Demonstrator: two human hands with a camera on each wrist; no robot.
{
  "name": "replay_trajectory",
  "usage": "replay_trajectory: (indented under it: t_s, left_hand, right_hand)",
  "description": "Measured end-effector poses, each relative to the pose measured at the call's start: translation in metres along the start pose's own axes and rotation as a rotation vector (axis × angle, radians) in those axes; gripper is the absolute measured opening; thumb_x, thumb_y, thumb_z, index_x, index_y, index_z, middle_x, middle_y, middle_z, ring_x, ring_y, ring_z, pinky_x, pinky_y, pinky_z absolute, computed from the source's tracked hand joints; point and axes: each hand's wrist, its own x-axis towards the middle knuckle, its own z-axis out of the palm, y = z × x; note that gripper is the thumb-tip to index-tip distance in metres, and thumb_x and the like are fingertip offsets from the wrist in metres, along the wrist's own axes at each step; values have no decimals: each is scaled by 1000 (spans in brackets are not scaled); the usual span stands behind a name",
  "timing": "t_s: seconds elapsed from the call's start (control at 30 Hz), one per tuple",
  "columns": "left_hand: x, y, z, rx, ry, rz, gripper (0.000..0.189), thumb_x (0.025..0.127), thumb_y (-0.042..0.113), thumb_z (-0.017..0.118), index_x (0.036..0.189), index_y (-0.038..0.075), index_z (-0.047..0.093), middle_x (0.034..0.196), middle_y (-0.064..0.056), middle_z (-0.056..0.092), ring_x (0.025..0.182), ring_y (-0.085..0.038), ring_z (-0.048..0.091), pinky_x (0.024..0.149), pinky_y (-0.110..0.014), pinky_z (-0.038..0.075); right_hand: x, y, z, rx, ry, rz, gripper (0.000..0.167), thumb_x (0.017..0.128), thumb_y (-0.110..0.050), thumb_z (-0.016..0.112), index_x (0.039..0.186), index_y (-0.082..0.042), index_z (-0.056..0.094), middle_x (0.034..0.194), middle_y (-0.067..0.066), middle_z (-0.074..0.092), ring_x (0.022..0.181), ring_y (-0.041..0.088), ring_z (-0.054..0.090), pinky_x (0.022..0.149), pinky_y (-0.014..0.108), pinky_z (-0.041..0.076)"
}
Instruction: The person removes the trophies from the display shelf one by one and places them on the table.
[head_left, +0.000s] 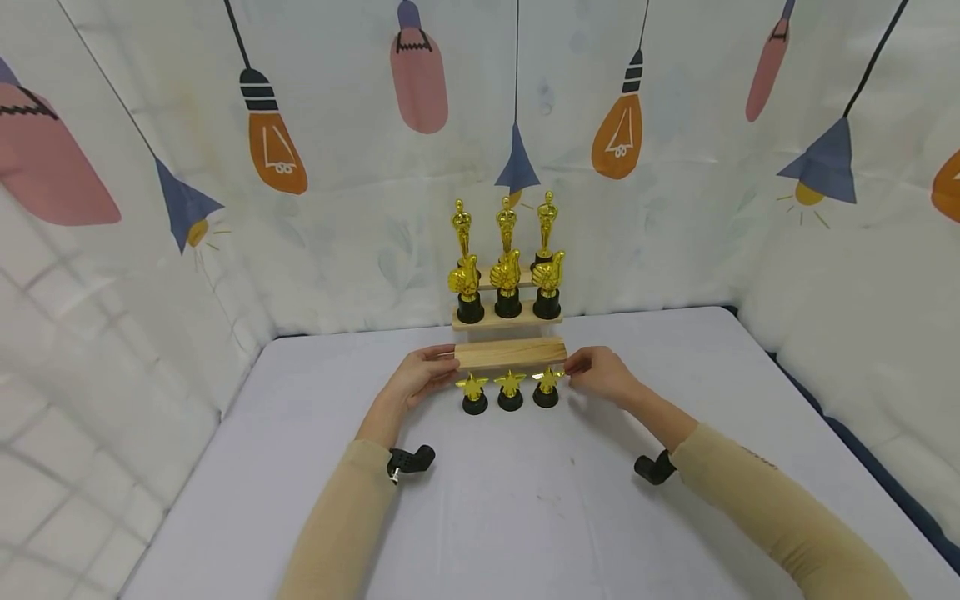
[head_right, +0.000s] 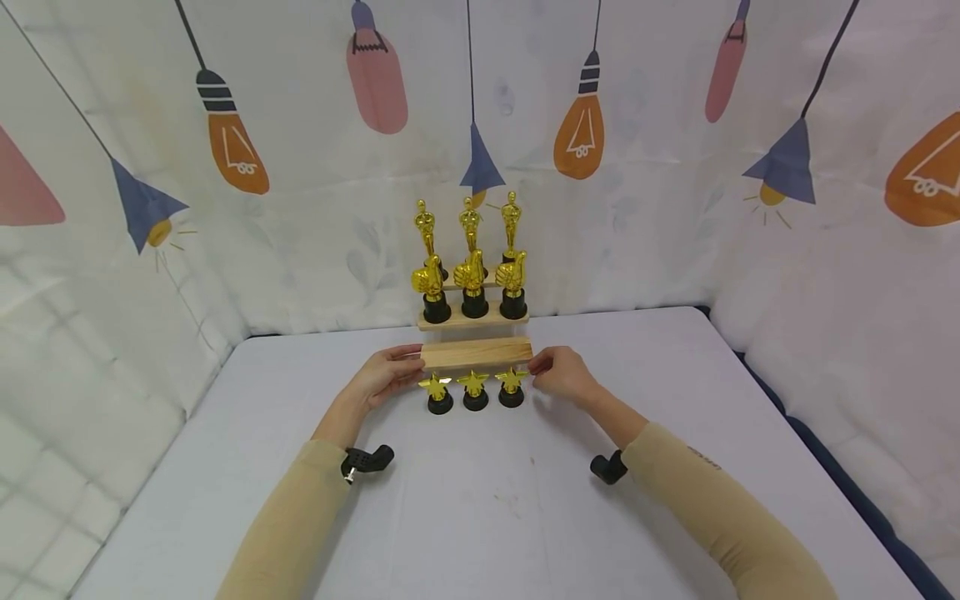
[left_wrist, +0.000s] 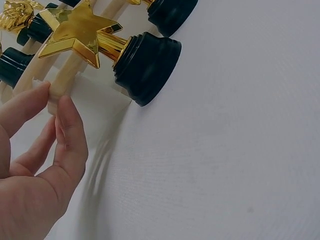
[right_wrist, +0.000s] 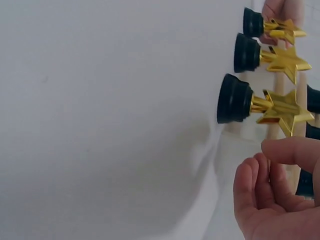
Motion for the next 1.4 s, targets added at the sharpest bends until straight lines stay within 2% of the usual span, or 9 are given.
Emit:
replay_trajectory:
  t_s: [0.07,0.33,0.47,0.6,0.7,0.9,1.03,1.23,1.4]
  left_hand:
    - [0,0,0,3,-3,2,56,95,2,72,147,-2,51,137,-20,56,110,-22,64,92,-31,57]
    - [0,2,0,11,-5,0,57,96,3,73,148,-2,50,137,-19,55,110,-22,64,93,-31,57]
    - [1,2,0,14,-4,-2,57,96,3,72,148,-2,50,138,-20,55,111,-22,64,93,-31,57]
    - [2,2,0,10,-5,3,56,96,3,72,148,-2,50,138,-20,55,111,-22,64,94,-31,56]
    - [1,1,1,10,-7,5,56,96,3,72,147,-2,50,137,-20,56,111,-22,64,94,-32,56]
    - [0,2,1,8,-3,6,54,97,1,70,147,-2,51,136,-19,55,107,-20,64,92,-31,57]
    - [0,2,0,4,-5,10,55,97,1,70,148,-3,50,135,-19,56,106,-20,65,90,-30,57]
    - [1,1,-1,-5,-9,9,55,97,1,70,148,-3,50,137,-20,55,108,-21,64,95,-32,56]
    - [1,-1,-1,-3,-12,13,55,97,1,70,148,-3,49,139,-21,54,109,-21,64,96,-33,56]
  right_hand:
    - [0,-2,-4,26,7,16,22,90,0,70,112,4,69,102,12,69,97,25,63,82,35,53]
    - [6,-14,-21,200,61,3,28,99,-9,68,122,7,63,113,19,67,100,29,63,97,56,51]
    - [11,-19,-27,247,66,12,30,99,-8,68,125,6,61,118,19,65,102,27,63,99,52,51]
    - [17,-22,-32,304,61,7,32,100,-9,66,128,6,59,122,20,63,108,30,62,95,38,54]
    - [21,-23,-35,354,59,4,35,101,-9,66,130,7,57,125,21,62,113,33,61,94,32,55]
    - [29,-30,-40,396,49,23,43,101,-11,65,136,10,52,127,20,59,111,28,61,101,39,52]
    - [34,-35,-41,434,52,3,45,102,-9,64,139,12,50,127,22,58,111,29,60,105,45,49]
    - [39,-40,-40,466,61,-17,47,102,-9,64,141,12,48,131,24,56,120,37,57,108,45,47]
    - [41,-43,-36,499,102,1,49,100,-9,68,142,9,49,136,24,53,122,35,55,111,46,43]
